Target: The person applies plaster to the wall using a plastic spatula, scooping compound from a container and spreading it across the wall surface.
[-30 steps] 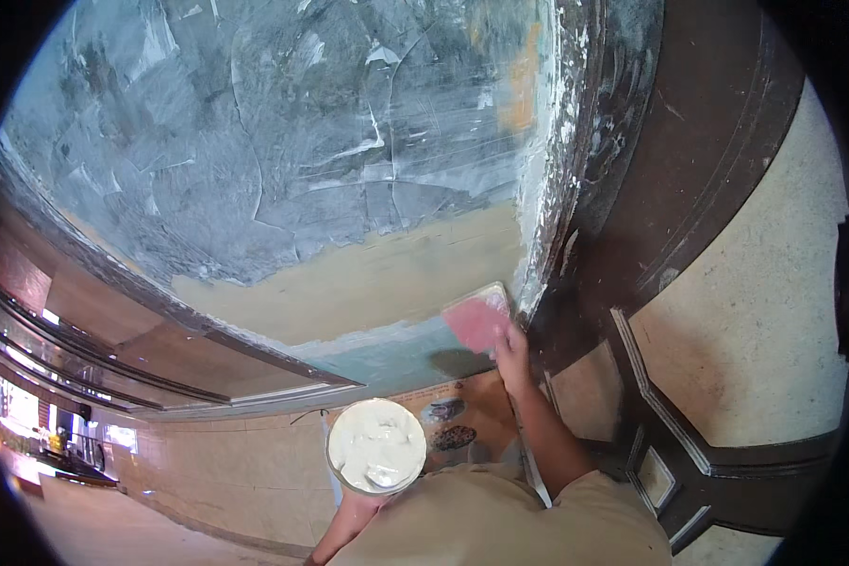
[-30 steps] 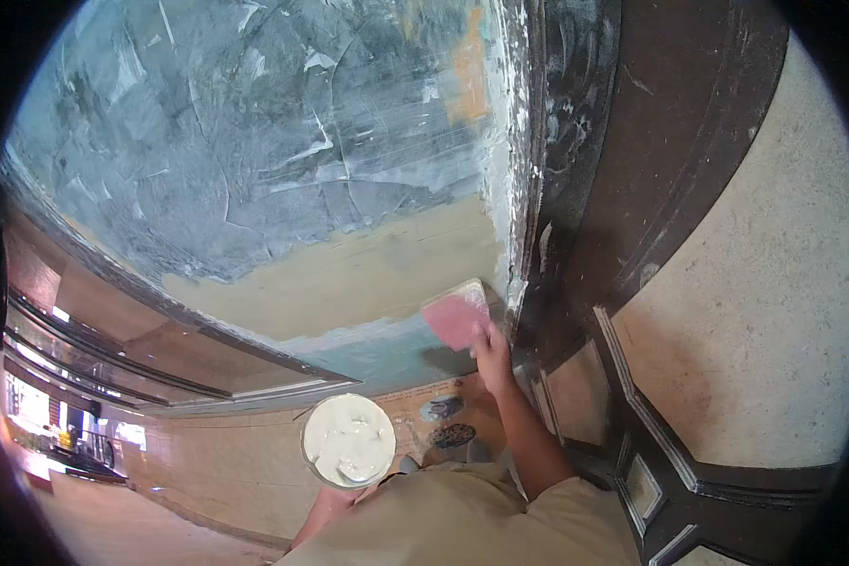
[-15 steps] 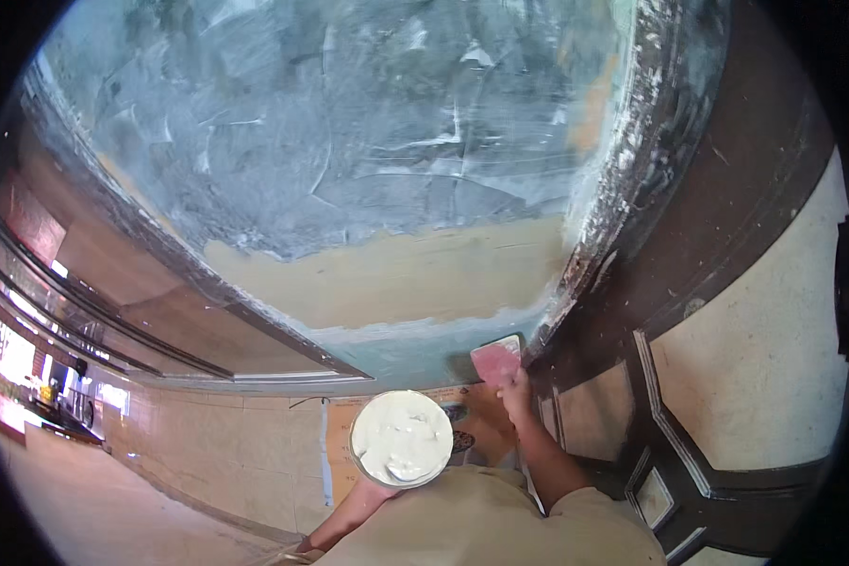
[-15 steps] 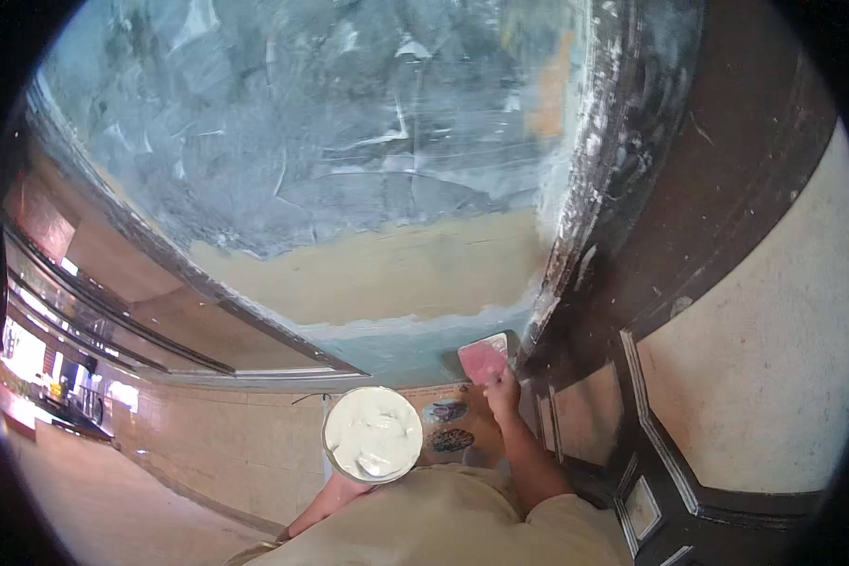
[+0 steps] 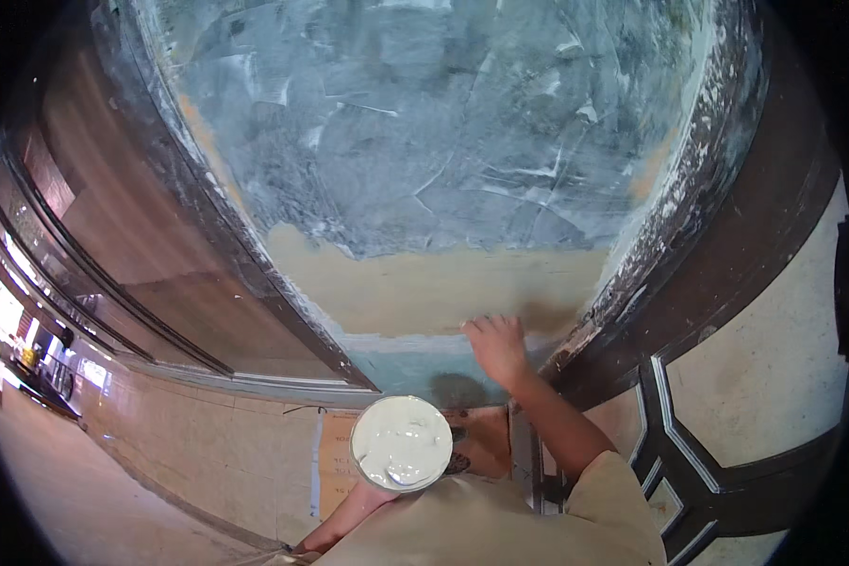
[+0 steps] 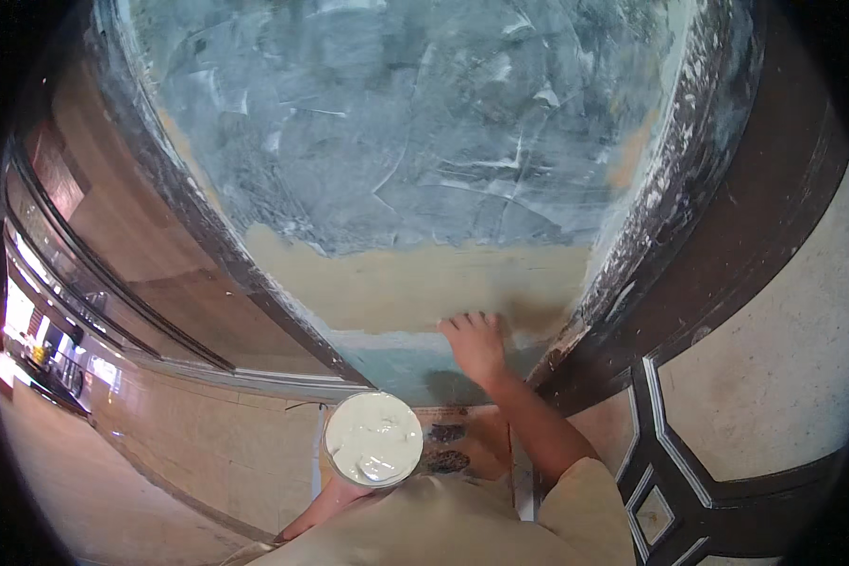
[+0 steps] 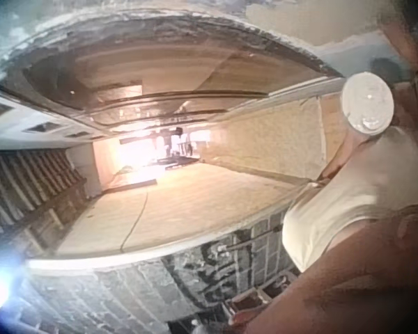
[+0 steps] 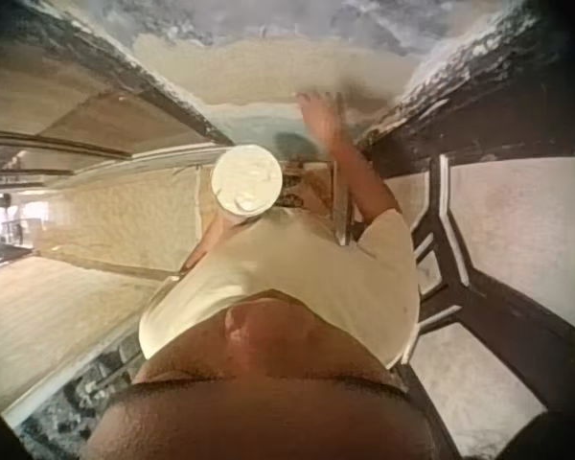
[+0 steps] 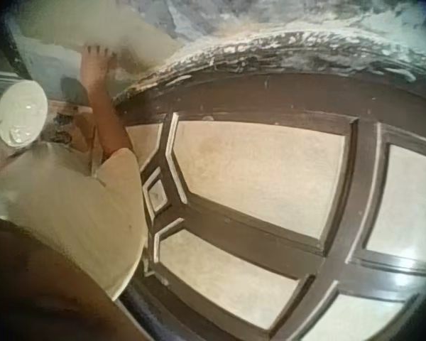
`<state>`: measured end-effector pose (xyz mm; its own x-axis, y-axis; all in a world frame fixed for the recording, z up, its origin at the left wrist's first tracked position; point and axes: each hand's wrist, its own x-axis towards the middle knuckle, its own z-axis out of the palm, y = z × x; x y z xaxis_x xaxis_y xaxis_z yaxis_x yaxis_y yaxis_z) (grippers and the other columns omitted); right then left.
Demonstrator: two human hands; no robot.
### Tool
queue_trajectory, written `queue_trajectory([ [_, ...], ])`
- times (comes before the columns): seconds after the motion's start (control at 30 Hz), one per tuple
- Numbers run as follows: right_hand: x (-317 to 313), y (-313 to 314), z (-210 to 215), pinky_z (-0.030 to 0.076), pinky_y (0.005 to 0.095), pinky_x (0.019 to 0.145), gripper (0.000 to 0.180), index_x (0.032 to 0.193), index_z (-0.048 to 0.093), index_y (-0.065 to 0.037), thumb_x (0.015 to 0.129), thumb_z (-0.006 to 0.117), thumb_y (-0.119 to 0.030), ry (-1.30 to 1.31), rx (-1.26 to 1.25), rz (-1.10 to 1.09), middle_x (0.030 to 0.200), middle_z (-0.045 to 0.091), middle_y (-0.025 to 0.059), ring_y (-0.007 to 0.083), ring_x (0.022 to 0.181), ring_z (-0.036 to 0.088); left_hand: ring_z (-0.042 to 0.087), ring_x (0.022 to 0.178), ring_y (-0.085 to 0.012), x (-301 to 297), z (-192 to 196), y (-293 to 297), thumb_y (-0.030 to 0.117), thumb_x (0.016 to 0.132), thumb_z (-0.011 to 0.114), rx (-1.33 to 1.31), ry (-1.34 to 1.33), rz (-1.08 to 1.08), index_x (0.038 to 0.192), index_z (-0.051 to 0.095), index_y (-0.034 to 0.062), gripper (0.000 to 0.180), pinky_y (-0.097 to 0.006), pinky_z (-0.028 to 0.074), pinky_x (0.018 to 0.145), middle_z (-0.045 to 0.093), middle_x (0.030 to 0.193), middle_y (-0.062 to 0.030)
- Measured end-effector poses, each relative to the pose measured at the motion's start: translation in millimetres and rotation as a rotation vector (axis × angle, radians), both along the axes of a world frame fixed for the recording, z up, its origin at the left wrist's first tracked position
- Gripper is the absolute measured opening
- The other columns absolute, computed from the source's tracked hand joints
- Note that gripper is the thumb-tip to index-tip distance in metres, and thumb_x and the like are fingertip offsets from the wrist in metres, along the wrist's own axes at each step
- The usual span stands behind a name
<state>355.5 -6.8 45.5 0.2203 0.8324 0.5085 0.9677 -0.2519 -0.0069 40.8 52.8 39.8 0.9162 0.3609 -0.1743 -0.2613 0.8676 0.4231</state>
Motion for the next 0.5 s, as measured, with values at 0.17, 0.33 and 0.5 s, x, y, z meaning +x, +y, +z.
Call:
queue_trajectory([
  [0.17, -11.6, 18.3, 160.7, 0.039, 0.0455, 0.073, 0.012, 0.093, 0.064, -0.008, 0.09, 0.058, -0.017, -0.1, 0.538, -0.065, 0.084, 0.061, 0.0094, 0.031, 0.081, 0.057, 0.052, 0.127, -0.0266, -18.2, -7.4, 3.4, 0.039, 0.102, 0.044, -0.054, -0.07, 0.056, 0.145, 0.039, 0.0119, 0.051, -0.046, 0.046, 0.106, 0.048, 0.145, -0.0108],
  [0.33, -45.2, 29.7, 127.5, 0.036, 0.0426, 0.071, 0.006, 0.082, 0.061, -0.012, 0.087, 0.06, -0.016, 0.032, 0.374, 0.065, 0.082, 0.058, 0.0071, 0.0288, 0.082, 0.058, 0.053, 0.127, -0.0266, -38.4, -8.1, 13.8, 0.038, 0.102, 0.045, -0.098, -0.119, 0.078, 0.145, 0.039, 0.0118, 0.051, -0.046, 0.046, 0.106, 0.048, 0.145, -0.0108],
  [0.5, -46.9, 56.1, 44.6, 0.036, 0.0446, 0.074, 0.006, 0.084, 0.065, -0.014, 0.086, 0.061, -0.018, -0.006, -0.091, 0.089, 0.083, 0.065, 0.0032, 0.0261, 0.081, 0.06, 0.053, 0.127, -0.0265, -52.7, -4.3, 26.6, 0.038, 0.102, 0.045, -0.131, -0.156, 0.05, 0.144, 0.039, 0.0116, 0.051, -0.046, 0.046, 0.106, 0.048, 0.144, -0.0109],
])
